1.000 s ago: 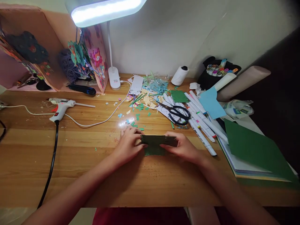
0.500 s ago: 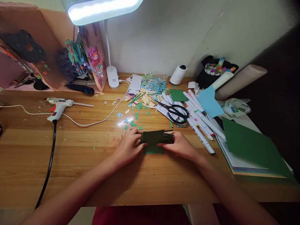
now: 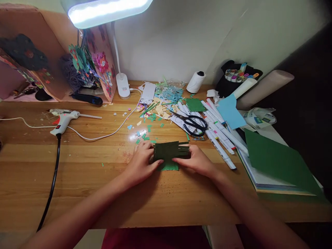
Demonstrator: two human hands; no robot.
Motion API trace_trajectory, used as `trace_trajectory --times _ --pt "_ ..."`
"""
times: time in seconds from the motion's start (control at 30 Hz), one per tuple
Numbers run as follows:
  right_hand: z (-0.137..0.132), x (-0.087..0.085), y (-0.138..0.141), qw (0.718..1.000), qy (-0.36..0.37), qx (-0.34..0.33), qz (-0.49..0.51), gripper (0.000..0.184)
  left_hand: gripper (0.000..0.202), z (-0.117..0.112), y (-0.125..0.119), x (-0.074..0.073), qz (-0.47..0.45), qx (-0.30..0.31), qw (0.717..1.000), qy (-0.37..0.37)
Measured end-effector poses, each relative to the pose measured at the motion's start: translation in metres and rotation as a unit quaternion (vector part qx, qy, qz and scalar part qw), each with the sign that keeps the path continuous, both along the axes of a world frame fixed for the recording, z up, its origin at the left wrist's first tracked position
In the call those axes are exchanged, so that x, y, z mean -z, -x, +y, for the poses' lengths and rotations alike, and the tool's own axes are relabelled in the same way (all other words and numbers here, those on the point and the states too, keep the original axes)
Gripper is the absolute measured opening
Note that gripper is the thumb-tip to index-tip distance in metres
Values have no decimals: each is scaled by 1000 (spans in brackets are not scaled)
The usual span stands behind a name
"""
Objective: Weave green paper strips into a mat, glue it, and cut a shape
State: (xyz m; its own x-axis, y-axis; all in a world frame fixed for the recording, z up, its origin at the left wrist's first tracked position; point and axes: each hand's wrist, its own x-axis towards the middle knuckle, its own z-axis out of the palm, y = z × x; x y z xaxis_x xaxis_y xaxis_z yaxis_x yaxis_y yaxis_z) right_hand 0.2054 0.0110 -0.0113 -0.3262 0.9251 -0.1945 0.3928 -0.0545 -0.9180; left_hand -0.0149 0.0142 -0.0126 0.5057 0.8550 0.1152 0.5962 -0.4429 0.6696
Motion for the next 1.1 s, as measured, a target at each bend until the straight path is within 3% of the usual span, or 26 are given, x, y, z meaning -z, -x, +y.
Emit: trace_trajectory --times 0.2,0.6,0.83,1.1 --pt "-2 0 3 1000 -9 -4 -3 20 18 -2 -5 6 -4 -15 1000 -20" --pt "0 6 6 997 8 11 77 26 6 -5 -6 3 -66 4 998 -21" --pt "-1 5 5 999 -6 10 48 21 6 -3 -6 3 -63 -4 998 -14" --pt "0 -1 4 1000 -20 1 -2 20 22 1 -1 -2 -26 -26 999 12"
